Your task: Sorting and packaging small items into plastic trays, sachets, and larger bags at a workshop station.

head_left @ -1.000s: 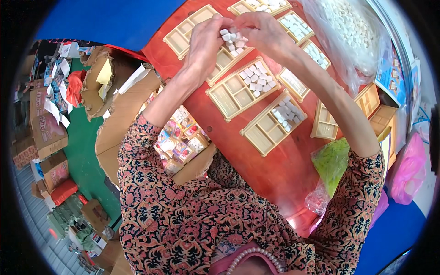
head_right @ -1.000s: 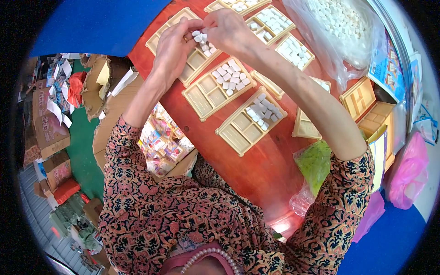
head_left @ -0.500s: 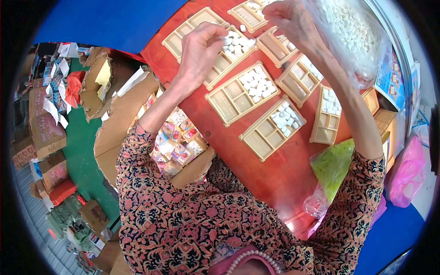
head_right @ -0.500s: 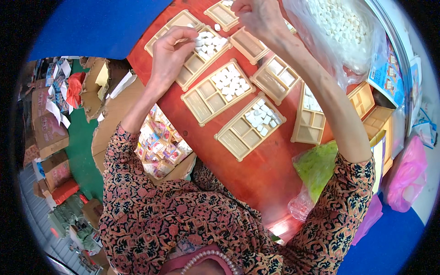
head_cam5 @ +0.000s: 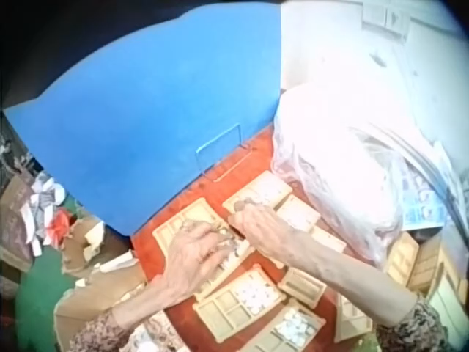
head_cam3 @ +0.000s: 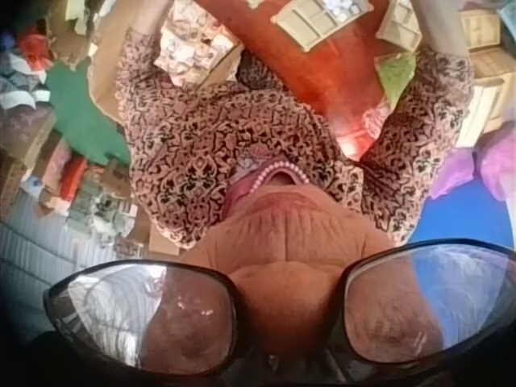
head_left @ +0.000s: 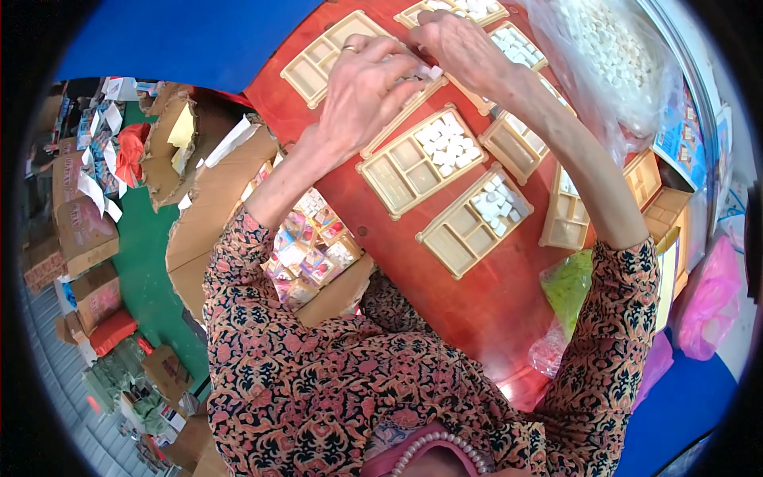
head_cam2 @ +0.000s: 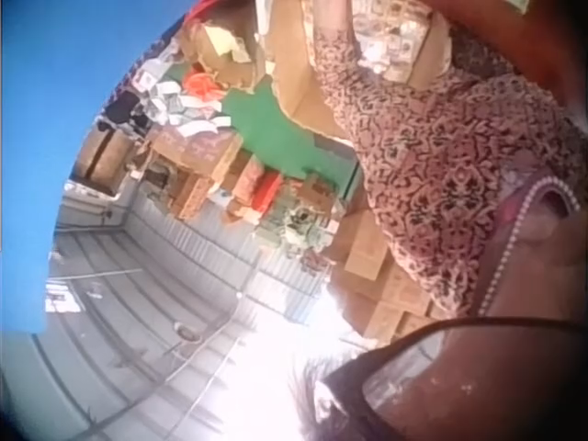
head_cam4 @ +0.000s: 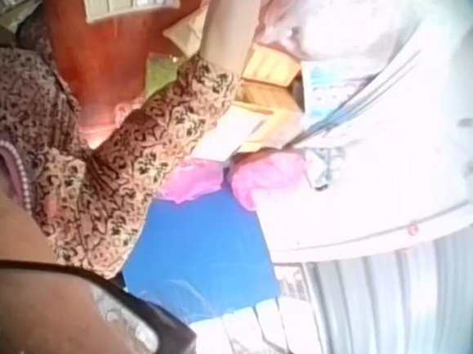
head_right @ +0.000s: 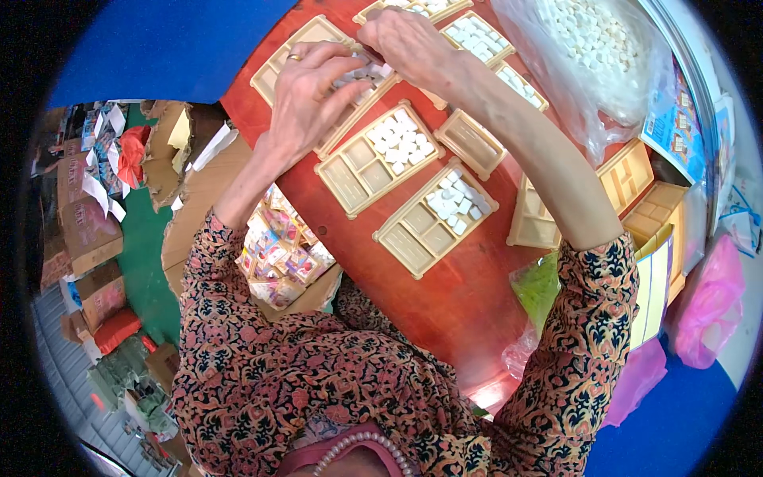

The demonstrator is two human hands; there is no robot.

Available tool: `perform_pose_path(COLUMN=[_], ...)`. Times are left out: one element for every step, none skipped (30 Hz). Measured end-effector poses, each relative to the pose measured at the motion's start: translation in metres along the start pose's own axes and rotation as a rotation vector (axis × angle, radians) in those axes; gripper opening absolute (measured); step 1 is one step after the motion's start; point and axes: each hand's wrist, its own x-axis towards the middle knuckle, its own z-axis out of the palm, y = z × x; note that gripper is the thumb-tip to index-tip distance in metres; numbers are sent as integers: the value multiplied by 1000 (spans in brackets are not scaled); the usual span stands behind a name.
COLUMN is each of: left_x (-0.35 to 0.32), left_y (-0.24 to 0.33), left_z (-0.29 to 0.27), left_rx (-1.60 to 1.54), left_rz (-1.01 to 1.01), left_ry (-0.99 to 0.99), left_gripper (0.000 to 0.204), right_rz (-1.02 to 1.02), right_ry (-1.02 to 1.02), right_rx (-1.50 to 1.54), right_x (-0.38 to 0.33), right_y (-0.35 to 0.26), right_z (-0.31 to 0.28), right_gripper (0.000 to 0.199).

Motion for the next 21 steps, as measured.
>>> perform_pose_path(left_x=[2, 3, 5, 7, 10, 9, 15, -5, -10, -1, 14, 16, 13, 13, 9, 5, 1, 7, 15, 18, 15], left_y=[4, 6, 7, 8, 9, 6, 11, -4, -9, -3, 4, 5, 4, 5, 2, 1, -2, 1, 5, 5, 2], left_z=[4, 8, 14, 20, 23, 26, 30, 16, 10, 16, 30, 36, 38, 42, 36, 30, 20, 14, 17, 18, 15], left_rx=[25, 12, 2, -10, -1, -17, -10, 75, 90, 68, 12, -1, 1, 1, 6, 13, 37, 15, -30, -34, -140], left_rz=[103, 104, 120, 138, 147, 146, 144, 89, 85, 116, 167, 184, 176, 174, 170, 165, 150, 153, 171, 177, -30], left_ry=[13, 16, -9, -34, -38, -37, -20, -25, -21, -21, -14, -21, -43, -45, -50, -53, -57, -37, -13, -17, -22], left_gripper=[15, 15, 18, 20, 21, 21, 20, 19, 17, 17, 16, 15, 14, 14, 14, 13, 13, 12, 11, 11, 12], right_rz=[76, 83, 34, -16, 176, 436, 695, 639, 607, 342, 285, 191, 334, 335, 502, 665, 647, 651, 503, 339, 334], right_ry=[-48, -55, 66, 185, 159, 336, 514, 515, 548, 544, 520, 621, 490, 488, 373, 253, 13, 14, 101, 191, 195], right_rx=[-2, -8, -111, -215, -22, 548, 1107, 1050, 941, 1, -477, -575, -526, -523, -626, -725, -932, -934, -615, -277, -266], right_x=[-2, -3, -2, -5, -11, -11, -17, 2, 3, -26, -60, -84, -100, -114, -108, -100, -98, -107, -133, -148, -151], right_y=[-3, 1, 6, 11, 20, 11, -5, -21, -26, 49, 87, 115, 138, 157, 154, 151, 145, 164, 203, 233, 249], right_z=[-4, -4, -4, -4, -11, -32, -69, -73, -84, -94, -124, -130, -137, -134, -122, -112, -105, -99, -96, -93, -90], right_gripper=[12, 12, 9, 12, 15, 13, 12, 11, 11, 10, 10, 12, 10, 10, 11, 12, 12, 12, 12, 15, 15])
